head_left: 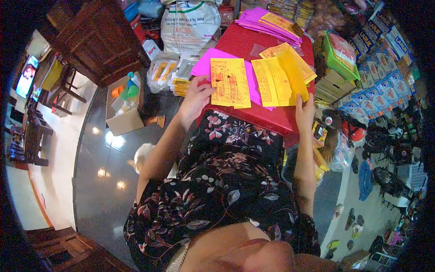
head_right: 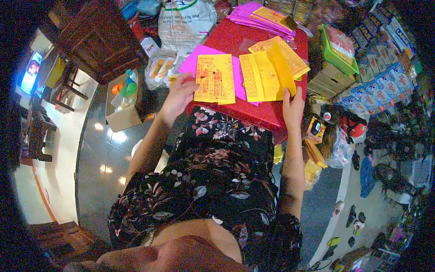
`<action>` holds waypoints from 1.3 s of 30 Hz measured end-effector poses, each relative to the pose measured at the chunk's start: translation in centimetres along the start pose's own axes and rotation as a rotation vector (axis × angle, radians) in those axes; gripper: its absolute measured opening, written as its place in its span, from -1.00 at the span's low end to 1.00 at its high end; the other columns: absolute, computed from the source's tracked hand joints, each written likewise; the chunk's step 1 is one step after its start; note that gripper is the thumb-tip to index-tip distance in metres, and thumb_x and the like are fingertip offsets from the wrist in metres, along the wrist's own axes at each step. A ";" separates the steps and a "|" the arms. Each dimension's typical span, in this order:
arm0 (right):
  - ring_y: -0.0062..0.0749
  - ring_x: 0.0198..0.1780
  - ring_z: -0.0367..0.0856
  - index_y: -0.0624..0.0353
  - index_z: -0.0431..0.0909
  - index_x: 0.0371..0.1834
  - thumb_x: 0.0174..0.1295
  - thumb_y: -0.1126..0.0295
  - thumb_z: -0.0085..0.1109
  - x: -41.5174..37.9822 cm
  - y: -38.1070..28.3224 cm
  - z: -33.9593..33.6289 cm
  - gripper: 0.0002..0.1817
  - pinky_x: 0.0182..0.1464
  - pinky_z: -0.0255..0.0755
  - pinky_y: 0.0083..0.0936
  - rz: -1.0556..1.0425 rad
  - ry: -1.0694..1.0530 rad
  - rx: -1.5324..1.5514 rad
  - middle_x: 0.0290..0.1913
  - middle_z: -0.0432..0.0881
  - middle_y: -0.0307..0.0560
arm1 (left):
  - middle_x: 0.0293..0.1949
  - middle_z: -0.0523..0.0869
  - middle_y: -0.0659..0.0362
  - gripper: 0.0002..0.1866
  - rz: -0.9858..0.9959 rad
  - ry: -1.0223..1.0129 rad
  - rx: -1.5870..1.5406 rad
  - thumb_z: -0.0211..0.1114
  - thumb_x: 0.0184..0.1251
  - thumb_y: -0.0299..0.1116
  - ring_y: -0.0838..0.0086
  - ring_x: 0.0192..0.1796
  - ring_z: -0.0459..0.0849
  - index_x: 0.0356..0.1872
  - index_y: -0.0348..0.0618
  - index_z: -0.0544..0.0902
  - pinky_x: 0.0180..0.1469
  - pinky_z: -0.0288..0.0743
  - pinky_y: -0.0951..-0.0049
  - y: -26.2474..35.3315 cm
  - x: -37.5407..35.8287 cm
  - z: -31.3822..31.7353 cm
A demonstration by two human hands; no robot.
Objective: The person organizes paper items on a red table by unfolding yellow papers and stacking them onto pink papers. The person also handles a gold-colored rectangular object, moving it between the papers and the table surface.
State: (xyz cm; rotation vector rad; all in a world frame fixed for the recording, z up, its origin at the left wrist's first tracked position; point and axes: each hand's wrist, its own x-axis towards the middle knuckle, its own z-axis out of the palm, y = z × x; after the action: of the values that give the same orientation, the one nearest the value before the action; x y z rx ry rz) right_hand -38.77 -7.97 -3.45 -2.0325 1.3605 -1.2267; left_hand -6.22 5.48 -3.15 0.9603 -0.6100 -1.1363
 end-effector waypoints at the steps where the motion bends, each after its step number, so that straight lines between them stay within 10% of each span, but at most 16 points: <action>1: 0.15 -0.20 0.62 0.31 0.40 -0.05 0.34 0.34 0.07 -0.1 -0.1 0.0 -0.74 -0.20 0.45 -0.20 -0.028 0.040 0.010 -0.24 0.64 0.23 | -0.04 0.59 0.02 -0.51 -0.009 -0.023 0.050 0.16 0.26 -0.63 0.32 0.00 0.63 0.22 -0.22 0.28 0.00 0.58 0.37 0.4 -0.5 0.6; 16: -0.24 -0.12 0.56 0.28 0.51 -0.12 0.21 0.51 0.16 0.0 0.0 -0.1 -0.81 -0.04 0.42 -0.42 -0.084 0.017 0.041 -0.17 0.55 0.00 | -0.08 0.63 0.02 -0.58 -0.374 -0.446 0.457 0.11 0.42 -0.46 0.31 -0.10 0.70 0.26 -0.23 0.32 -0.02 0.62 0.39 3.4 -2.5 0.3; 21: -0.21 -0.10 0.56 0.31 0.52 -0.14 0.20 0.54 0.16 0.0 -0.6 -0.2 -0.82 -0.01 0.42 -0.42 -0.108 0.027 0.054 -0.15 0.56 0.02 | -0.18 0.64 0.08 -0.79 0.026 -0.409 0.867 0.18 0.39 -0.45 0.49 -0.26 0.69 -0.01 -0.24 0.51 -0.24 0.59 0.49 4.5 0.2 -0.6; 24: -0.20 -0.09 0.56 0.31 0.52 -0.14 0.19 0.54 0.16 -0.1 -1.0 -0.2 -0.82 -0.01 0.42 -0.42 -0.117 0.025 0.029 -0.14 0.57 0.03 | -0.13 0.63 -0.02 -0.61 0.437 -0.218 1.446 0.40 0.13 -0.25 0.21 -0.04 0.60 -0.08 -0.25 0.56 0.04 0.47 0.28 5.6 3.8 0.6; 39: -0.12 -0.01 0.57 0.33 0.54 -0.21 0.17 0.58 0.13 0.4 -1.5 -0.8 -0.87 0.08 0.42 -0.37 0.016 -0.083 0.063 -0.09 0.58 0.08 | 0.18 0.39 -0.17 -0.11 0.101 -0.312 1.712 0.54 -0.30 0.04 -0.09 0.21 0.35 0.13 -0.18 0.42 0.27 0.20 -0.04 3.2 11.3 1.7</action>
State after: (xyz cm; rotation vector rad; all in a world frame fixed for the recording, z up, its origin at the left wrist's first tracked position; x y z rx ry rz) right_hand -38.58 -7.51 -1.73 -2.0029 1.2812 -1.1507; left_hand -2.31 -5.36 -0.22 2.1085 -1.9778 -0.4421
